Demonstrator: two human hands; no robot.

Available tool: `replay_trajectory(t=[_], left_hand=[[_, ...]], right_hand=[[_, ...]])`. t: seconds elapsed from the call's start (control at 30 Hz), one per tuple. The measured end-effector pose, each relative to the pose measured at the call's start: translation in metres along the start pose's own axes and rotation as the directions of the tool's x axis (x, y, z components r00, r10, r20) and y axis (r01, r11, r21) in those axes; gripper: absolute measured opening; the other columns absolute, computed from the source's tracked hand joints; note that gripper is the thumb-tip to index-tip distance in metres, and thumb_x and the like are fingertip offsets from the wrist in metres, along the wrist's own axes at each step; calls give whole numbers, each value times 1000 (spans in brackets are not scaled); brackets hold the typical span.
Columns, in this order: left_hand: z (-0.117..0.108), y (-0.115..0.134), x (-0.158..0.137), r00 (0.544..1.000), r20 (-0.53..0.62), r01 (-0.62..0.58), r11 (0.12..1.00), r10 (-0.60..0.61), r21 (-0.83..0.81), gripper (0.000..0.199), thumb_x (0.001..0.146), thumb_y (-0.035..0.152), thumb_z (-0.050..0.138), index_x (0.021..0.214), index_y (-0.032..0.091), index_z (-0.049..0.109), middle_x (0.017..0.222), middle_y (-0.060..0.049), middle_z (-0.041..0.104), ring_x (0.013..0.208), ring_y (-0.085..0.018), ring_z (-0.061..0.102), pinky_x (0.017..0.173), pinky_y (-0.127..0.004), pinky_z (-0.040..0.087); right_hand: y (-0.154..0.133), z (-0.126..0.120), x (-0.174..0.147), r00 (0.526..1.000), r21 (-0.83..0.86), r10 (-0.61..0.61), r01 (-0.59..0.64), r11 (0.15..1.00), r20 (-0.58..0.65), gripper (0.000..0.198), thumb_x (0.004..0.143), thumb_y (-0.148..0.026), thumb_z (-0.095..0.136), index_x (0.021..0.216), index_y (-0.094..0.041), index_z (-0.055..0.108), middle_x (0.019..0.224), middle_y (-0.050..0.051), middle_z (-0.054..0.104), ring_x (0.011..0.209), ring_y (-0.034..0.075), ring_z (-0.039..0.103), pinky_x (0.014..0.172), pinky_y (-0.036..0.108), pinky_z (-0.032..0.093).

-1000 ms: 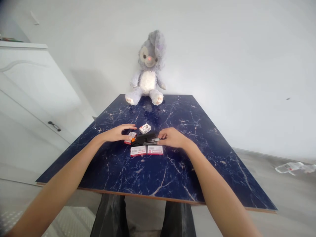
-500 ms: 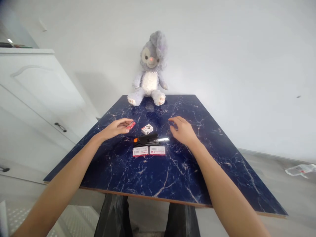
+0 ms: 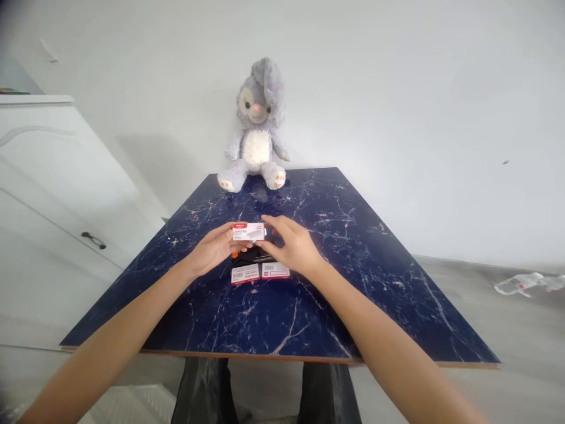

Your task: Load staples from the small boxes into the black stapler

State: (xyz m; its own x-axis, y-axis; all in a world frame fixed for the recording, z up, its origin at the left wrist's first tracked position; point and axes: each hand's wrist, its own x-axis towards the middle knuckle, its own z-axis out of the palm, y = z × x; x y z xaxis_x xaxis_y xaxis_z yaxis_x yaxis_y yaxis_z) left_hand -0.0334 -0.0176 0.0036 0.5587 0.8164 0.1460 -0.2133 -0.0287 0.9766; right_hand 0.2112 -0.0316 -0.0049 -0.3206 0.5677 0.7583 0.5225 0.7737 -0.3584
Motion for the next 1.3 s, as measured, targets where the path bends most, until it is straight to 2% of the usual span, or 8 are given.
replay_trajectory(t=[0.1,0.27,0.4,0.57,0.73,1.03,1.2,1.3], left_hand=[[-4,0,0,1000,5,23,999,-23,-42,45,95,39,60,138,29,56,126,-10,68,100,-24,71,90,-40,53],[-6,4,-2,999,-38,25,999,-23,37,33,91,34,68,123,24,67,111,-9,72,87,-18,69,77,-32,54],[-5,6,-3,998,-42,53,994,-49,99,33,87,32,73,118,23,69,96,-8,75,81,-17,68,72,-30,54],[-8,6,-4,998,-35,60,998,-59,32,34,86,35,73,117,22,69,103,-9,74,83,-19,71,69,-29,56],[-9,9,-5,994,-65,88,992,-82,93,39,82,37,77,114,17,69,96,-10,75,65,-14,69,53,-22,52],[-5,6,-1,982,-176,97,979,-65,181,33,81,36,77,106,16,69,93,-10,76,65,-15,69,55,-24,54],[-12,10,-4,992,-81,102,992,-96,78,35,80,34,78,111,19,69,107,-10,75,83,-20,72,64,-27,58],[-12,11,-4,995,-68,79,995,-74,66,34,79,32,80,108,19,70,106,-10,75,83,-19,72,68,-27,58]], right_hand=[[1,-3,1,1000,35,2,-2,999,18,37,92,-40,65,124,-24,59,98,6,68,82,19,64,77,35,57],[1,0,0,997,82,52,-57,995,57,36,90,-42,66,121,-24,59,94,5,67,79,19,63,75,35,56],[2,0,0,997,155,62,-67,986,38,38,86,-43,71,117,-24,59,106,6,67,79,18,64,75,35,56],[-3,-3,2,993,133,89,-98,986,76,38,82,-44,75,111,-23,61,93,4,68,77,18,63,74,33,55],[-3,1,0,997,130,47,-54,990,56,37,83,-42,75,111,-21,62,91,4,68,75,18,63,71,33,54],[-4,0,5,999,161,-2,-5,987,43,38,84,-39,75,115,-22,62,96,5,68,76,18,64,72,34,56],[-1,0,3,998,140,11,-20,990,62,40,82,-42,77,114,-22,62,96,5,69,78,18,65,73,32,55],[-1,2,0,999,149,36,-41,988,39,41,80,-43,79,109,-22,60,96,5,70,78,17,66,72,31,56]])
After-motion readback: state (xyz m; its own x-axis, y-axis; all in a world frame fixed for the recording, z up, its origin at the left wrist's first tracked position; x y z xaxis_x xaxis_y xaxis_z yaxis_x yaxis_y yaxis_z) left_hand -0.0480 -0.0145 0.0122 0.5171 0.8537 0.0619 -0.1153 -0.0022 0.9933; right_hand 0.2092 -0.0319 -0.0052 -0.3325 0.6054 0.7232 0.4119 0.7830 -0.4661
